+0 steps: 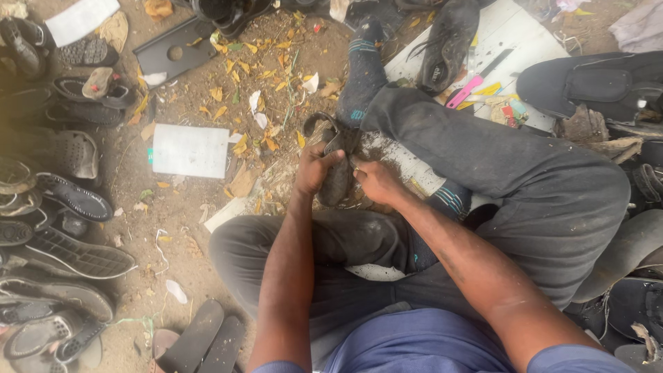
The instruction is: The person sits on the ground and uses a knife to scrape and clean the sole of a black shoe. They hold the shoe with one hand and use the knife to remove material from the bottom surface, occasionally turning the shoe to access different areas.
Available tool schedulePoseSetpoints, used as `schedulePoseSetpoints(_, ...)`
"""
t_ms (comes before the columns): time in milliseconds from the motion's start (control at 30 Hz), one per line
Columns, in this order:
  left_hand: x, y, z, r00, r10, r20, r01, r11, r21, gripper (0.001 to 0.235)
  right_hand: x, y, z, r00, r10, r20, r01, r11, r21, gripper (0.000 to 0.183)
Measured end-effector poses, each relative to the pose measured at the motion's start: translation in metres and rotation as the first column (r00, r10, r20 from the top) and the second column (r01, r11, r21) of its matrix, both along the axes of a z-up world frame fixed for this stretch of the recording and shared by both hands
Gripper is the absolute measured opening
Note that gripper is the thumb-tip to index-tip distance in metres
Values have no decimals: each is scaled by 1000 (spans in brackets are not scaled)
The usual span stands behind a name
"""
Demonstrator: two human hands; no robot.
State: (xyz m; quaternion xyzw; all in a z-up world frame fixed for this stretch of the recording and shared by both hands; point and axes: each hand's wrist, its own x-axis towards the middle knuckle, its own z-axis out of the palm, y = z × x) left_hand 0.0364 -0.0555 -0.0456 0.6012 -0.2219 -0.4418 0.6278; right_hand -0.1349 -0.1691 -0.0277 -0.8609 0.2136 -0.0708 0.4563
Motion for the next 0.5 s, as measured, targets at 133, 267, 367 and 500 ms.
schedulePoseSetpoints(133, 7, 0, -16, 994, -6, -109, -6, 994, -110, 10, -44, 36, 32, 930, 103, -353, -20, 972, 233, 57)
schedulePoseSetpoints(267, 7, 6, -27, 983, 8, -183, -38, 986, -161, 12, -61, 54, 8, 967, 46, -250, -4, 986, 165, 57)
schedulePoseSetpoints(367, 4, 8, -24, 974, 9, -224, -50, 983, -176, 6, -35, 46, -36, 988, 33, 148, -24, 998, -60, 43)
schedulePoseSetpoints(500, 1, 4, -16, 949, 37, -313, -120, 960, -251, 5, -67, 98, -16, 998, -53, 23, 51, 995, 91, 35)
